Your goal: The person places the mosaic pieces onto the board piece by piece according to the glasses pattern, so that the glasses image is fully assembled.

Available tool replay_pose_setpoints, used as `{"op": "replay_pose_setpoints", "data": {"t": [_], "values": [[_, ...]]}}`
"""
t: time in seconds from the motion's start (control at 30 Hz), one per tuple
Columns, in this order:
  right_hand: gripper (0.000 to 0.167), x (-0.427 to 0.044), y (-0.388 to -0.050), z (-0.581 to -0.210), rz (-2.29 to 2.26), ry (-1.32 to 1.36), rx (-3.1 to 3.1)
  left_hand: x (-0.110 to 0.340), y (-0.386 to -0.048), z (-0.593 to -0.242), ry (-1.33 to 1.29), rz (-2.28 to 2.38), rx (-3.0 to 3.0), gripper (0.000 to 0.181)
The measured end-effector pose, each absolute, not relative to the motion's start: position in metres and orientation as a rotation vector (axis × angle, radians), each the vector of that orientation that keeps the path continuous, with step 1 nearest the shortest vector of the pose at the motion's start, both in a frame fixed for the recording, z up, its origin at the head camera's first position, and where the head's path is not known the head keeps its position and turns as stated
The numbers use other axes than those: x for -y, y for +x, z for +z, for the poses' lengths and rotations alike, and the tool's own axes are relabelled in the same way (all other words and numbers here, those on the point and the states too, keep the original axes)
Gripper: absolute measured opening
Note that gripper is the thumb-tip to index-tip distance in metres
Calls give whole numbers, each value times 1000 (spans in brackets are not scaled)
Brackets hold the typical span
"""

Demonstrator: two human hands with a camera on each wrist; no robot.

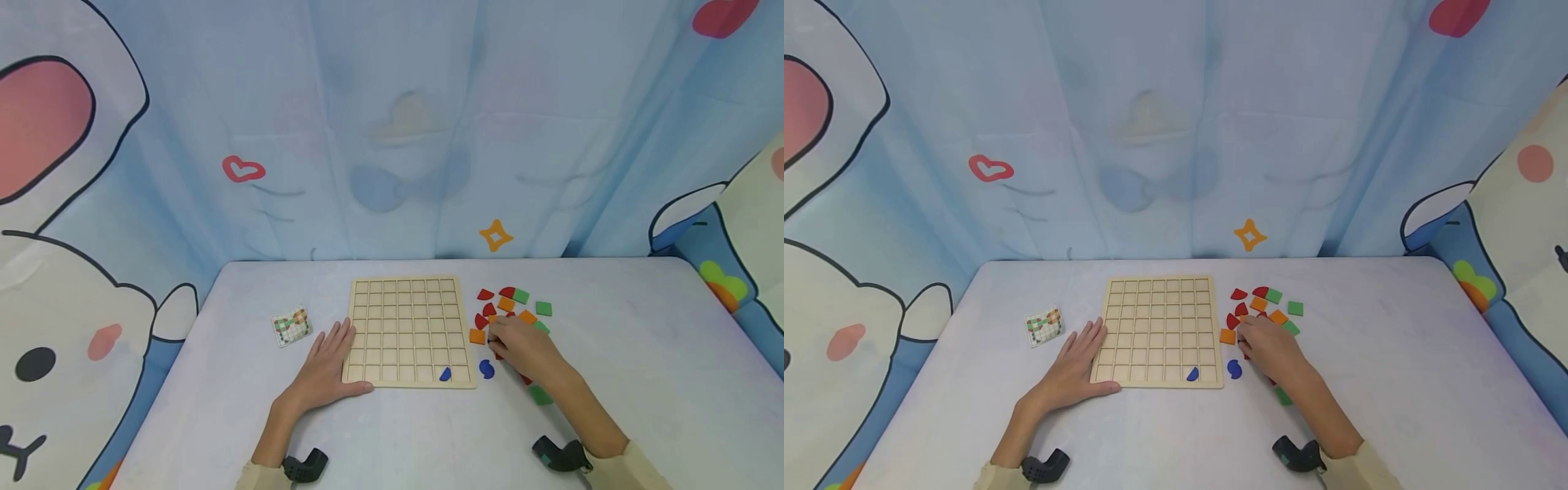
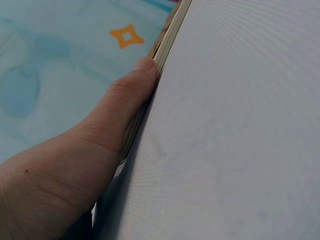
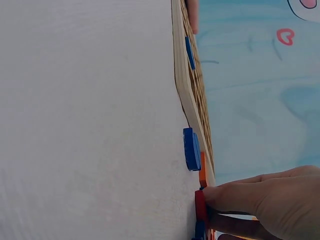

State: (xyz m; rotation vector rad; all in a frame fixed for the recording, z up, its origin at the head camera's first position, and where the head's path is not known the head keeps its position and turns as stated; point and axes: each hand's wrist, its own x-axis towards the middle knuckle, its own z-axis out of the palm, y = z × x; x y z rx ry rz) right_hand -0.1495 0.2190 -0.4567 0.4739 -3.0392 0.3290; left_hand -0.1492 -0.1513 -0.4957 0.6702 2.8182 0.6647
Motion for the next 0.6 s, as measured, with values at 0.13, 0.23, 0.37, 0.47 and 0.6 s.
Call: {"op": "replay_pose_setpoints", "data": {"t": [0.13, 0.23, 0.37, 0.47, 0.6], "values": [[13, -218, -150, -457, 372, 455, 3050, 151, -149, -495, 668, 661, -2818, 110], [11, -217, -150, -458, 430, 444, 3048, 152, -149, -495, 667, 660, -2813, 111], [9, -218, -150, -460, 480, 436, 3018, 152, -149, -496, 670, 654, -2815, 111], [10, -218, -150, -461, 493, 440, 2997, 152, -149, -497, 675, 652, -2821, 111], [10, -218, -150, -462, 493, 439, 2985, 152, -150, -497, 677, 657, -2816, 111]]}}
